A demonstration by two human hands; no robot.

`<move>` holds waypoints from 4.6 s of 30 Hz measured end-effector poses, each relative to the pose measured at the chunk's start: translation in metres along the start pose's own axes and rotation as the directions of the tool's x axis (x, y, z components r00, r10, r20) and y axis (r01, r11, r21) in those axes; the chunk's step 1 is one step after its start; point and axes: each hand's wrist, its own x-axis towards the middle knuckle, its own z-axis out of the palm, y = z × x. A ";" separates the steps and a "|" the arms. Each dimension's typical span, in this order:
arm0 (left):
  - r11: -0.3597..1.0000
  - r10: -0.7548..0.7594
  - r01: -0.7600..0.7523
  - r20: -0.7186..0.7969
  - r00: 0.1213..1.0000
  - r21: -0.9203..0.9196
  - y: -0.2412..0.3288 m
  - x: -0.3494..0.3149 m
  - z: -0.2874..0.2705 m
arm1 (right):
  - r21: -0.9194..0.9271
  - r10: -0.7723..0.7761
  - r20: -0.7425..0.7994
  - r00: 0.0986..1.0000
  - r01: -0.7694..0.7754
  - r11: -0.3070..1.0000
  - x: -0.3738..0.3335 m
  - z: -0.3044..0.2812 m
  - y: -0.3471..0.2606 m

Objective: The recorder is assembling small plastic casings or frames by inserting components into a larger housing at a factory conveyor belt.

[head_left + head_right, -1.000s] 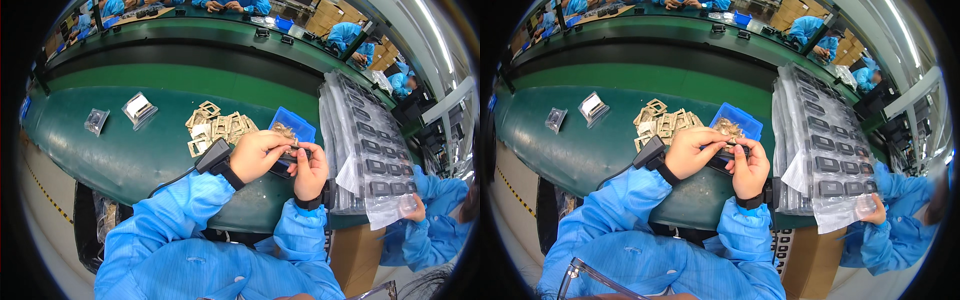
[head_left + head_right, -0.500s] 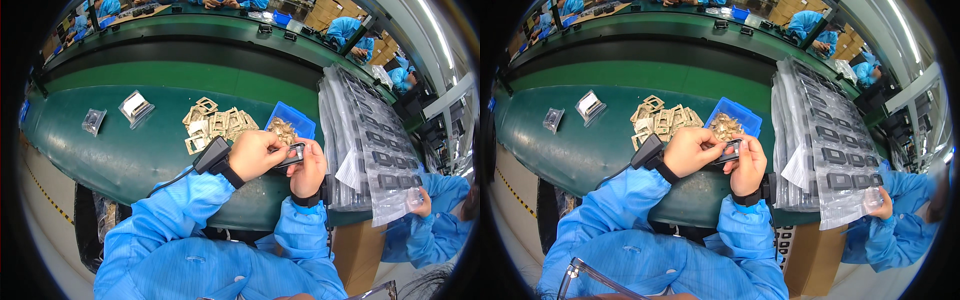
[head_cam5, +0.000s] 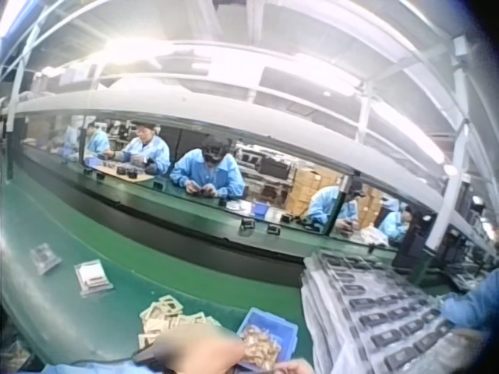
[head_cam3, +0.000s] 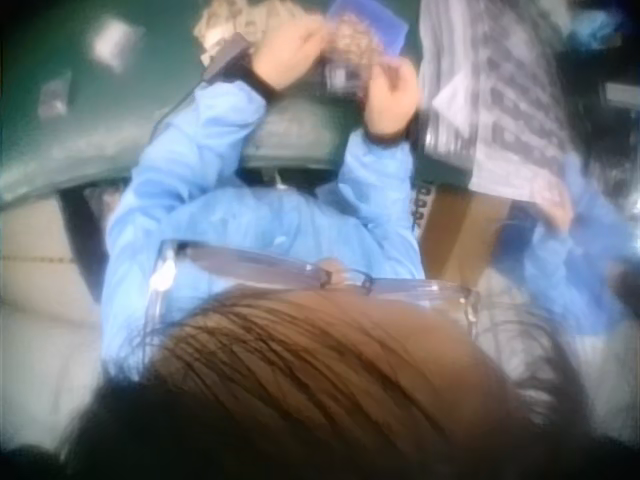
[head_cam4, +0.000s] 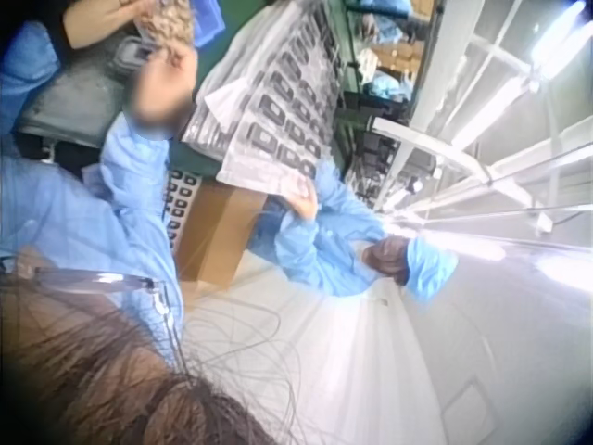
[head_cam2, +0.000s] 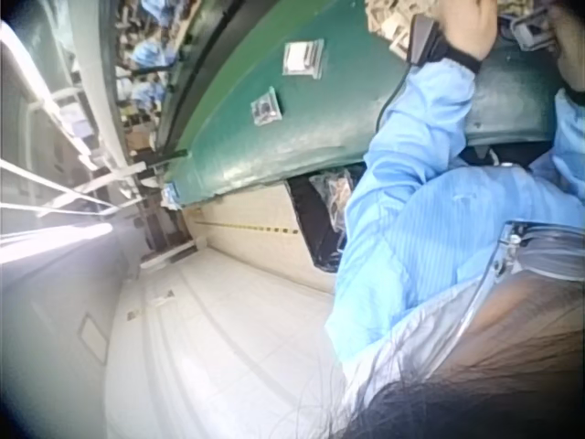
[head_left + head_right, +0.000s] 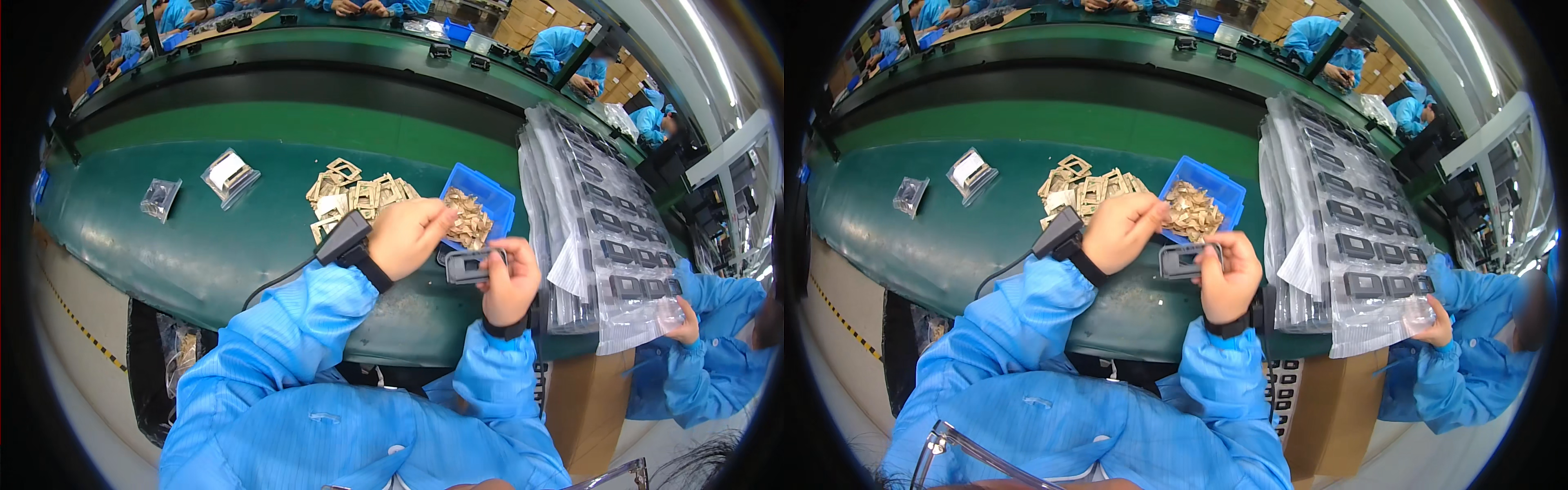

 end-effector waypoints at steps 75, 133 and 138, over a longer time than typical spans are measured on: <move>0.839 -0.022 -0.046 0.119 0.993 0.541 -0.069 -0.003 -0.056 | -0.448 -0.141 0.185 0.973 0.211 0.869 -0.104 -0.011 0.009; 0.809 -0.437 0.260 -0.243 0.866 -0.527 0.053 0.082 0.133 | 0.833 0.026 -0.174 0.984 0.132 0.537 -0.104 -0.153 -0.096; 0.221 -0.310 0.601 0.529 0.790 -0.768 0.083 0.067 0.116 | 0.644 0.239 -0.269 0.933 -0.010 0.765 -0.130 -0.151 -0.087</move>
